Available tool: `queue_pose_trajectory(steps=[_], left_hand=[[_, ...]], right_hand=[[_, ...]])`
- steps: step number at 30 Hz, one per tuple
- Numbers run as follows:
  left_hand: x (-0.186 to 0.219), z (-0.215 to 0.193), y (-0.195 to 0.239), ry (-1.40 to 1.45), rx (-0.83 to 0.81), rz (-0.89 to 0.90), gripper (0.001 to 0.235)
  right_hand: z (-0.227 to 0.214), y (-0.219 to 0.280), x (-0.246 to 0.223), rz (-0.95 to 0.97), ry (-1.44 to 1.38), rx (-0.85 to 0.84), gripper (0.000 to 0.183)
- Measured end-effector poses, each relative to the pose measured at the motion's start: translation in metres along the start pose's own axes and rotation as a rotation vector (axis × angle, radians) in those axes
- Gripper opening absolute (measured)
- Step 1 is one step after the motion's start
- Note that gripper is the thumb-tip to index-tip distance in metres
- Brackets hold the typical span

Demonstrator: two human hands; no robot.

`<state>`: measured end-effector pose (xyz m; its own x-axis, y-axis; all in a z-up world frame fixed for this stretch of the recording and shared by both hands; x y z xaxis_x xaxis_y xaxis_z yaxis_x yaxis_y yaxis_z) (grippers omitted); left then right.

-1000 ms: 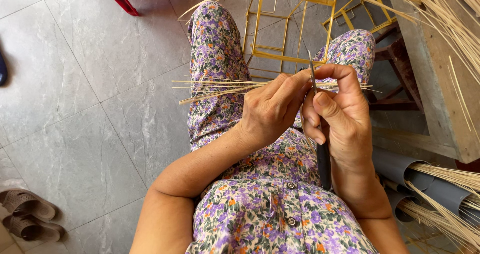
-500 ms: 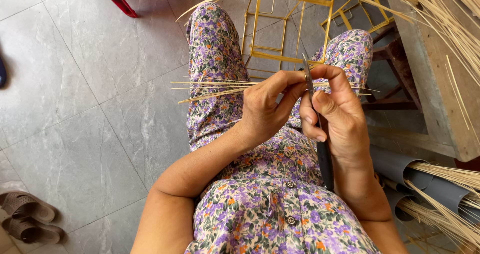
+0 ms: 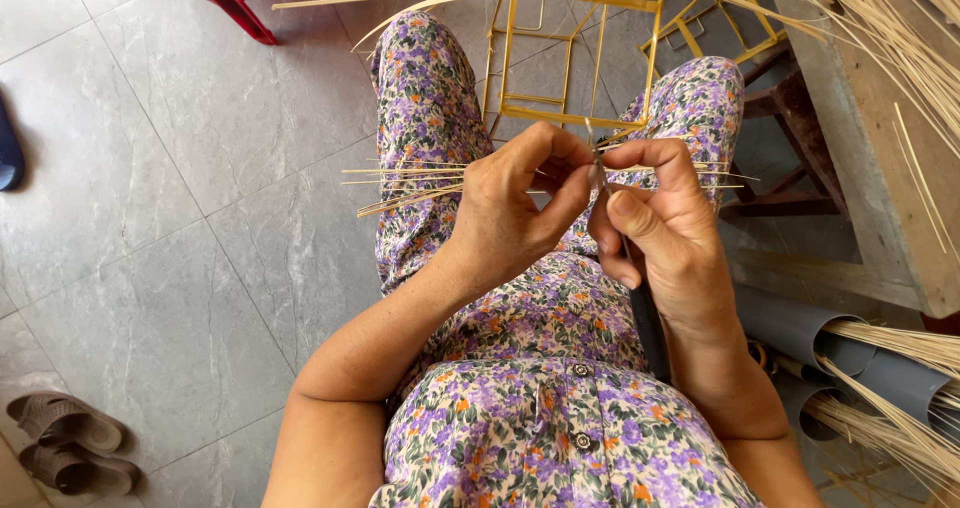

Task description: The person sits on a low stool and uses a knife to split long bamboo strips into thinner pieces. They hold the strips with one hand and carefully shave or split them with the knife, then place the finished pieces onto a yellow metal rack.

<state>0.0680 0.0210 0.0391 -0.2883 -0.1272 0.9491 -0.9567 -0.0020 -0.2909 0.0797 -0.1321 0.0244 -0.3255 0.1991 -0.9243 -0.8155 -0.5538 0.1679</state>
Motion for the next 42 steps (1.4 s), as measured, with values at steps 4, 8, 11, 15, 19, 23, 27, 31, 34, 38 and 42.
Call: queue_pose_trajectory(steps=[4,8,11,15,19,23,27,31,34,38,42], left_hand=[[-0.001,0.0,0.0,-0.105,0.021,0.053,0.01],[-0.008,0.004,0.002,-0.119,0.058,0.07,0.012],[-0.011,0.007,0.003,-0.109,0.102,0.076,0.012],[-0.012,-0.001,0.003,-0.171,0.158,0.112,0.013],[-0.013,-0.007,-0.001,-0.172,0.143,0.096,0.012],[-0.013,-0.008,-0.003,-0.168,0.135,0.066,0.012],[-0.007,-0.01,-0.008,-0.012,0.0,0.071,0.019],[-0.002,-0.008,-0.01,0.035,-0.137,0.074,0.039],[0.007,-0.008,-0.008,-0.171,-0.004,0.157,0.015],[0.004,-0.013,-0.006,-0.037,0.014,0.135,0.008],[0.0,-0.023,-0.003,-0.02,0.019,0.066,0.008]], right_hand=[[0.003,-0.001,0.003,0.029,-0.001,-0.009,0.034],[0.004,-0.003,0.007,0.042,0.015,-0.026,0.033],[0.001,-0.004,0.01,0.053,0.037,-0.029,0.032],[-0.001,-0.008,0.019,0.068,0.048,-0.042,0.032],[-0.004,-0.01,0.024,0.068,0.044,-0.035,0.033],[-0.007,-0.008,0.025,0.096,0.05,-0.04,0.034],[-0.007,-0.007,0.019,0.086,0.055,-0.032,0.035],[-0.007,-0.005,0.016,0.091,0.071,-0.001,0.034],[-0.004,-0.004,0.018,0.109,0.07,-0.024,0.038],[-0.006,-0.003,0.02,0.117,0.105,-0.05,0.041],[-0.007,-0.002,0.024,0.127,0.122,-0.058,0.045]])
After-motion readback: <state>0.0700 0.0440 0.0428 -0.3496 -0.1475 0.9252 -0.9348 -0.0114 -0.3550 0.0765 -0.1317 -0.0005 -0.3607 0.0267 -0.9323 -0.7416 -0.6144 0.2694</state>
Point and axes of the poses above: each hand's wrist, its own y-axis away from the middle knuckle, its own z-axis out of the palm, x = y × z, the point moved 7 cm from there along -y, towards the middle knuckle, and after that the axes turned 5 degrees about -x, right-handed, at the moved point
